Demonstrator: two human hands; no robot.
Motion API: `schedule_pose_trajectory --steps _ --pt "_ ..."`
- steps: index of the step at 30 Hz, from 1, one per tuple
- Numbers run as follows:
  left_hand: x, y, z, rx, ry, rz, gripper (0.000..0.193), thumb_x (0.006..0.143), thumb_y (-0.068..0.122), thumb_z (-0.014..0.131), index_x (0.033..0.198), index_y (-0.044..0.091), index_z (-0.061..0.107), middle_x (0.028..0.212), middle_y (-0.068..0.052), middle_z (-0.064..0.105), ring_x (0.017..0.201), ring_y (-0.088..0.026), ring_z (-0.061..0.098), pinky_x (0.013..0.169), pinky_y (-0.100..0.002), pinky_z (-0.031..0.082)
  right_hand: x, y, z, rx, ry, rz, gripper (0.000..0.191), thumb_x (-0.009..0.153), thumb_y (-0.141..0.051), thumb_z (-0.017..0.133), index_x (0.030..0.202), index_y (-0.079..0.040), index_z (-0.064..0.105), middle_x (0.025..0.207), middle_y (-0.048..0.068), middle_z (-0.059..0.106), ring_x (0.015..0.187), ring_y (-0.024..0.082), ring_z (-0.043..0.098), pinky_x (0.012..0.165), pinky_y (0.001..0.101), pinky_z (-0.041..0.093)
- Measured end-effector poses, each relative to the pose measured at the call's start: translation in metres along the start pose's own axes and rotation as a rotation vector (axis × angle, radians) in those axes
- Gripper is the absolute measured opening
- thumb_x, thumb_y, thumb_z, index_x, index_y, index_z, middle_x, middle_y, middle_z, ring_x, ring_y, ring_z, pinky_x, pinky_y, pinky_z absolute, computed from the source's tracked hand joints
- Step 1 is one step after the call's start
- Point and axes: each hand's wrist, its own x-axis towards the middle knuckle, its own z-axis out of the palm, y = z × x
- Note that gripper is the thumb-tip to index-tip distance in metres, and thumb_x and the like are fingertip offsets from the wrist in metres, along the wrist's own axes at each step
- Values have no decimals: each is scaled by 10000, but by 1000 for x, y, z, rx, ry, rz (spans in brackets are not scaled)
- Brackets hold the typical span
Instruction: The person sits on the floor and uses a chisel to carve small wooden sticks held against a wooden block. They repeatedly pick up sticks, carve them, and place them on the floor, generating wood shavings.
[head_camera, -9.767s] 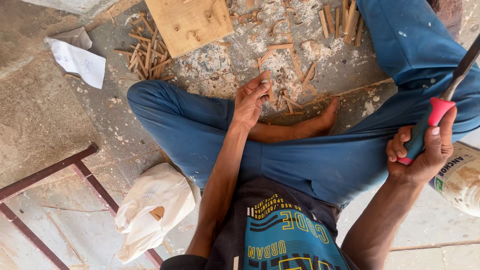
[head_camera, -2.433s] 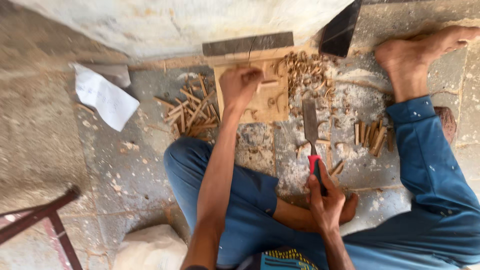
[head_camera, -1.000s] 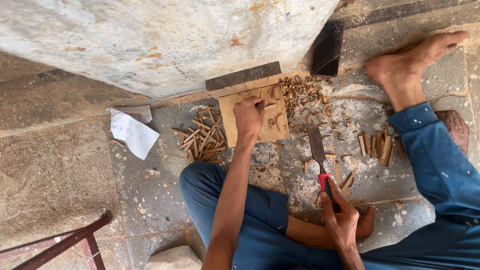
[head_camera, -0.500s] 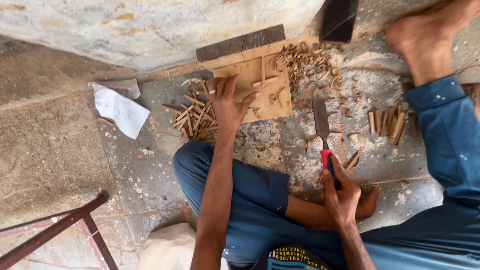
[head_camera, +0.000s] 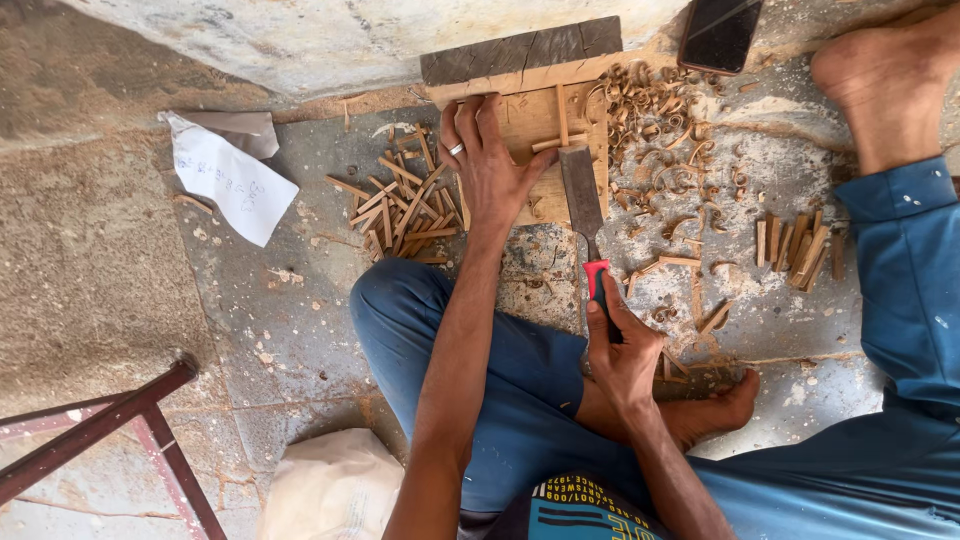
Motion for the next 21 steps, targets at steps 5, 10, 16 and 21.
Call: schedule_pose_trajectory --steps 5,10,16,21 --pt "1 -1 2 -38 28 18 1164 550 576 990 1434 55 440 1440 -156 398 1441 -391 255 1194 -655 172 -1 7 6 -49 21 -85 408 996 -94 667 1366 73 621 615 78 653 451 71 514 384 290 341" --pt "-1 -1 1 -14 20 19 1144 586 580 962 1461 64 435 1456 -152 409 1461 -380 264 1219 -653 193 4 5 13 -118 17 -96 405 972 -74 686 1353 57 640 602 100 643 467 103 557 402 301 398" --pt "-3 -1 2 -31 44 32 1099 648 610 953 1438 57 425 1454 -172 416 1450 -394 262 1195 -672 199 23 0 25 -139 22 -108 395 973 -52 685 1351 54 650 611 122 649 476 122 586 392 324 426" --pt "0 5 -6 4 -33 -30 1128 588 492 969 1457 62 391 1455 -169 415 1459 -393 268 1210 -683 172 61 -10 50 -87 45 -50 402 981 -44 672 1371 47 627 561 106 640 417 116 568 369 302 431"
